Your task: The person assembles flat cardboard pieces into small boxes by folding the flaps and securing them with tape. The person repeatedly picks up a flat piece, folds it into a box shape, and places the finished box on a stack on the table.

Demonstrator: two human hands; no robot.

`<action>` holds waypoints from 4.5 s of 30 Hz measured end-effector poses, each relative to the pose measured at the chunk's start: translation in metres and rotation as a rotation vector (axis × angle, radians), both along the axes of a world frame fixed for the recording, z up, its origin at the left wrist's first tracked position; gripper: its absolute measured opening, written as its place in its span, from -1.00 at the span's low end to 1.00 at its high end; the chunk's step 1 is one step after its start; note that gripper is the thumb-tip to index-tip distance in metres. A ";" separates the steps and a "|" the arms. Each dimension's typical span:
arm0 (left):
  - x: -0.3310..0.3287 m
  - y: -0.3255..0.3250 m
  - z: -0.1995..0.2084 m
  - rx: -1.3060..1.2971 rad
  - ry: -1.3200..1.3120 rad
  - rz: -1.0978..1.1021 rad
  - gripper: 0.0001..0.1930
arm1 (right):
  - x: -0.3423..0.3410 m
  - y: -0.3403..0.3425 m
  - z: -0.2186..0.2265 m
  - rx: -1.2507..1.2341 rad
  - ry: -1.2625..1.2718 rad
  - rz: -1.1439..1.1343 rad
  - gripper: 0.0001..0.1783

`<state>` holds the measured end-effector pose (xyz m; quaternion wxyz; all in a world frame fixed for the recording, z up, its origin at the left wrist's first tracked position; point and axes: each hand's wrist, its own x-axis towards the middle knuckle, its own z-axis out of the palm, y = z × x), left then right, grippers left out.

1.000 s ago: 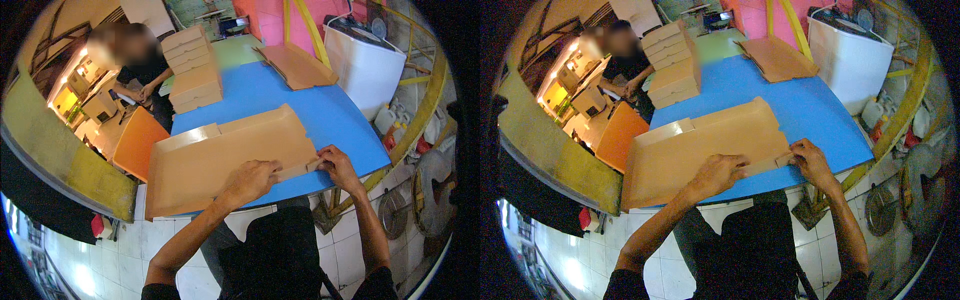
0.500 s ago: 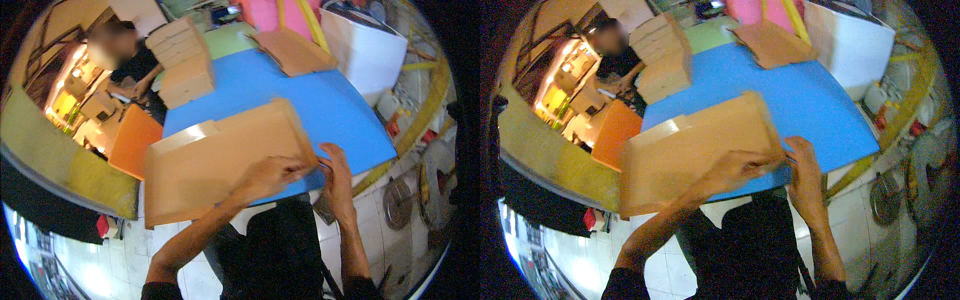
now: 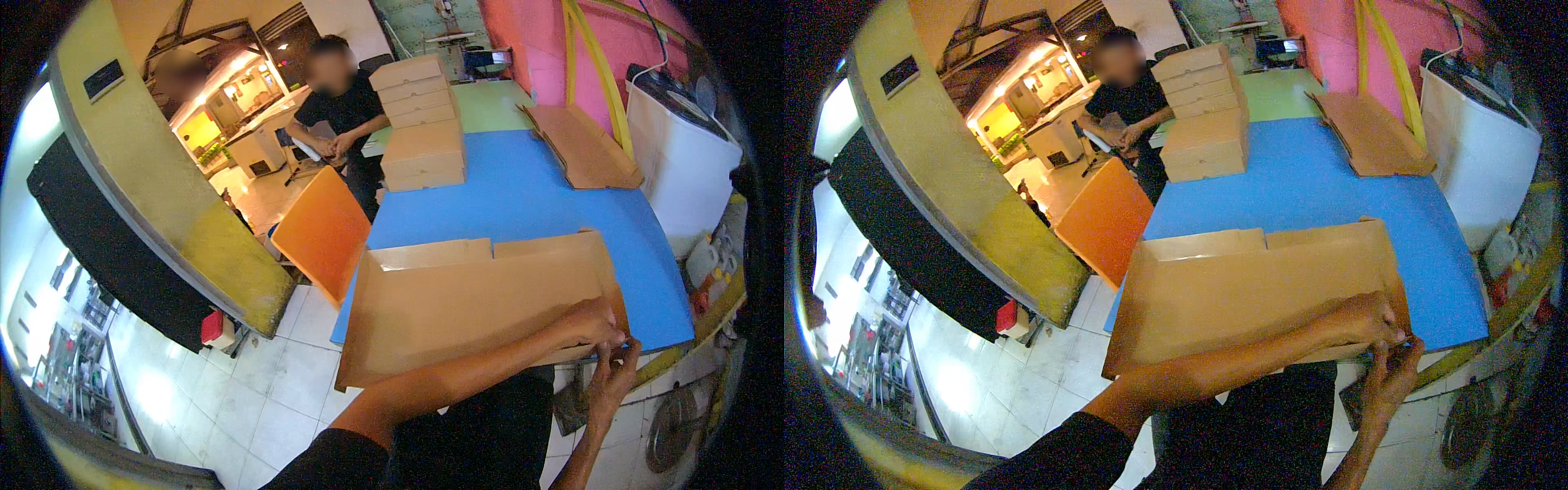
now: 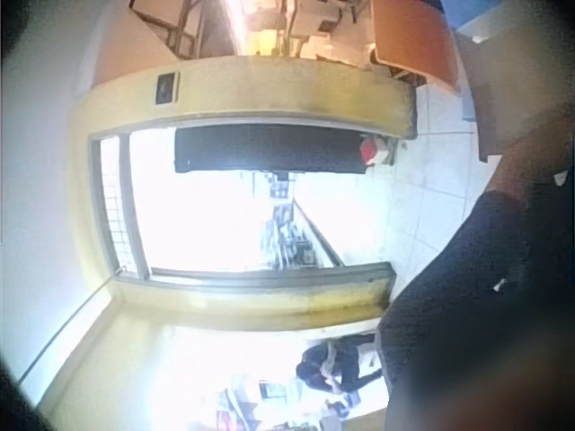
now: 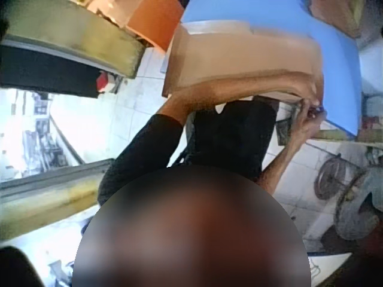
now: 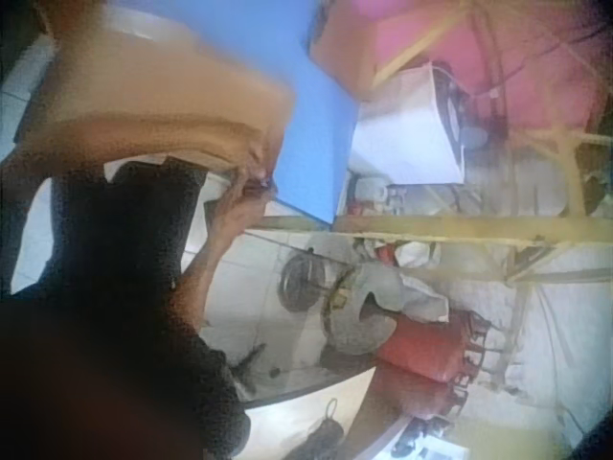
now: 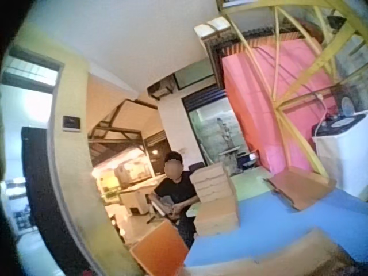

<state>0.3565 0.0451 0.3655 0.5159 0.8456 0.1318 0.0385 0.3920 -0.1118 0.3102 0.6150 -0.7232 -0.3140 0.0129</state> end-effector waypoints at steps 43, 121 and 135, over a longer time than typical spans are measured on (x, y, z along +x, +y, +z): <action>0.023 -0.001 -0.030 0.317 -0.121 -0.034 -0.78 | -0.005 0.000 0.002 0.529 0.876 -0.072 -0.47; -0.189 -0.067 0.006 0.803 -0.445 0.615 -0.84 | -0.049 0.016 0.011 -0.116 0.319 0.394 -0.67; -0.159 -0.044 0.021 0.541 0.049 0.346 -0.75 | -0.085 0.004 0.030 0.090 0.911 0.406 -0.40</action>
